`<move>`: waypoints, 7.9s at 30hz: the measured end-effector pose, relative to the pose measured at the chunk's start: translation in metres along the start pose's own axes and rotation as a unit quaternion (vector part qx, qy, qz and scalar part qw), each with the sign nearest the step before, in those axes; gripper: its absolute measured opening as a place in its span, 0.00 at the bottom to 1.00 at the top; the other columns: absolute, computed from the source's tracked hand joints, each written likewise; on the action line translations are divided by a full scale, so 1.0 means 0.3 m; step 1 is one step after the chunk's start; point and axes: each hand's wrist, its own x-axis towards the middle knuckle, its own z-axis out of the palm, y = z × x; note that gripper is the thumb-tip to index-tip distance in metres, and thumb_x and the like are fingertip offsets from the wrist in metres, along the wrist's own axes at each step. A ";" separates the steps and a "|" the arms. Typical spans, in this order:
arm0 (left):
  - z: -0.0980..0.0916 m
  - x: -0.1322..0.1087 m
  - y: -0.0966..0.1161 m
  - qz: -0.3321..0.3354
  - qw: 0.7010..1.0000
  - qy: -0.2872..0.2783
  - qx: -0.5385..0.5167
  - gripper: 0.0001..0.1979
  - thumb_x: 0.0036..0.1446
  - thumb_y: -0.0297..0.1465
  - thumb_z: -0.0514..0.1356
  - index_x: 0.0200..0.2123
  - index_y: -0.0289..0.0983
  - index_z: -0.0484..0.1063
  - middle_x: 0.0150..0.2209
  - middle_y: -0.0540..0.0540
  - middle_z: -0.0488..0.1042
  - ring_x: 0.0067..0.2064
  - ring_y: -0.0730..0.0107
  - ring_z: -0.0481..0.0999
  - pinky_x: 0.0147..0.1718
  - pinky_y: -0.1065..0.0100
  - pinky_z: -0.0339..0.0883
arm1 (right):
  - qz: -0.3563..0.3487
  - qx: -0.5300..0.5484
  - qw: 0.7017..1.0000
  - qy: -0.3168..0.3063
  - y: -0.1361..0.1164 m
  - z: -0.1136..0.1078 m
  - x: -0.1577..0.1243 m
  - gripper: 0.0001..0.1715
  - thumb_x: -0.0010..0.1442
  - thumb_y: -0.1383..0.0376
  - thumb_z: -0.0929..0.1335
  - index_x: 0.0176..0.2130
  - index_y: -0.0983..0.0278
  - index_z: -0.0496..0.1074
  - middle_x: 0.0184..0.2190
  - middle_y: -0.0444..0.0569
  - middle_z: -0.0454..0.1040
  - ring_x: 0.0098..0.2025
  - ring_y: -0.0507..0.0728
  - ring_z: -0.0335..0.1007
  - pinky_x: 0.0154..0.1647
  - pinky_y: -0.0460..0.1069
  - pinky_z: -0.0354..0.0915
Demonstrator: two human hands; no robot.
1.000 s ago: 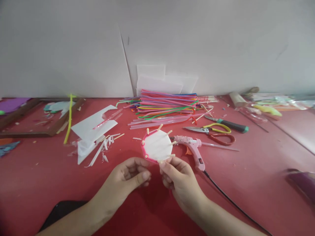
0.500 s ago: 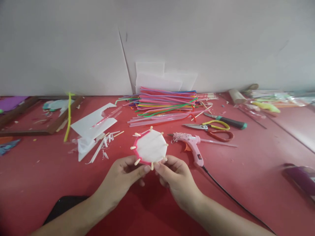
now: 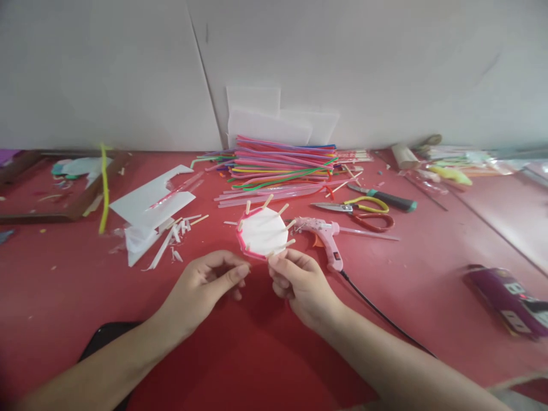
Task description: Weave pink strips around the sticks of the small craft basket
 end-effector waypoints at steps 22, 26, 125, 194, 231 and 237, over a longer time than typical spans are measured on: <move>-0.018 0.000 -0.007 -0.022 0.936 -0.111 -0.333 0.09 0.50 0.34 0.71 0.25 0.41 0.74 0.30 0.53 0.82 0.45 0.69 0.80 0.50 0.67 0.69 | 0.008 -0.013 1.000 0.015 -0.015 0.000 0.006 0.21 0.50 0.57 0.76 0.23 0.64 0.63 0.18 0.37 0.56 0.20 0.45 0.43 0.19 0.44 0.41; -0.005 -0.011 -0.006 -0.064 0.965 -0.181 -0.180 0.09 0.55 0.35 0.68 0.27 0.38 0.74 0.22 0.51 0.78 0.29 0.71 0.79 0.38 0.68 0.72 | 0.017 -0.024 0.999 0.013 -0.018 0.000 0.004 0.21 0.51 0.57 0.75 0.22 0.64 0.62 0.17 0.36 0.55 0.19 0.45 0.43 0.19 0.45 0.41; -0.001 -0.008 -0.033 -0.036 0.992 -0.064 -0.103 0.11 0.54 0.33 0.68 0.41 0.38 0.80 0.40 0.44 0.84 0.45 0.61 0.82 0.46 0.66 0.72 | -0.047 -0.212 0.976 -0.015 0.009 -0.008 -0.025 0.19 0.53 0.51 0.74 0.27 0.64 0.72 0.19 0.39 0.61 0.20 0.47 0.49 0.21 0.47 0.48; 0.017 0.007 -0.027 -0.033 0.999 0.004 0.022 0.14 0.52 0.30 0.66 0.43 0.35 0.77 0.44 0.41 0.83 0.47 0.57 0.81 0.47 0.61 0.72 | -0.569 -0.651 0.502 -0.001 -0.028 -0.001 -0.068 0.13 0.63 0.74 0.67 0.47 0.68 0.75 0.30 0.47 0.81 0.28 0.52 0.76 0.31 0.47 0.72; 0.020 0.016 -0.031 -0.121 0.954 -0.072 -0.265 0.03 0.49 0.28 0.69 0.28 0.34 0.79 0.30 0.45 0.82 0.34 0.69 0.80 0.43 0.66 0.73 | -0.620 -0.582 0.519 -0.083 -0.004 -0.026 -0.007 0.14 0.60 0.77 0.68 0.45 0.67 0.77 0.41 0.54 0.82 0.43 0.58 0.77 0.43 0.53 0.76; 0.008 0.023 -0.028 -0.150 0.948 -0.049 -0.278 0.03 0.51 0.27 0.68 0.26 0.34 0.80 0.27 0.46 0.82 0.31 0.71 0.80 0.38 0.69 0.74 | -0.623 -0.569 0.520 -0.133 -0.021 -0.031 0.002 0.13 0.63 0.78 0.64 0.42 0.67 0.76 0.41 0.56 0.82 0.41 0.57 0.79 0.41 0.53 0.76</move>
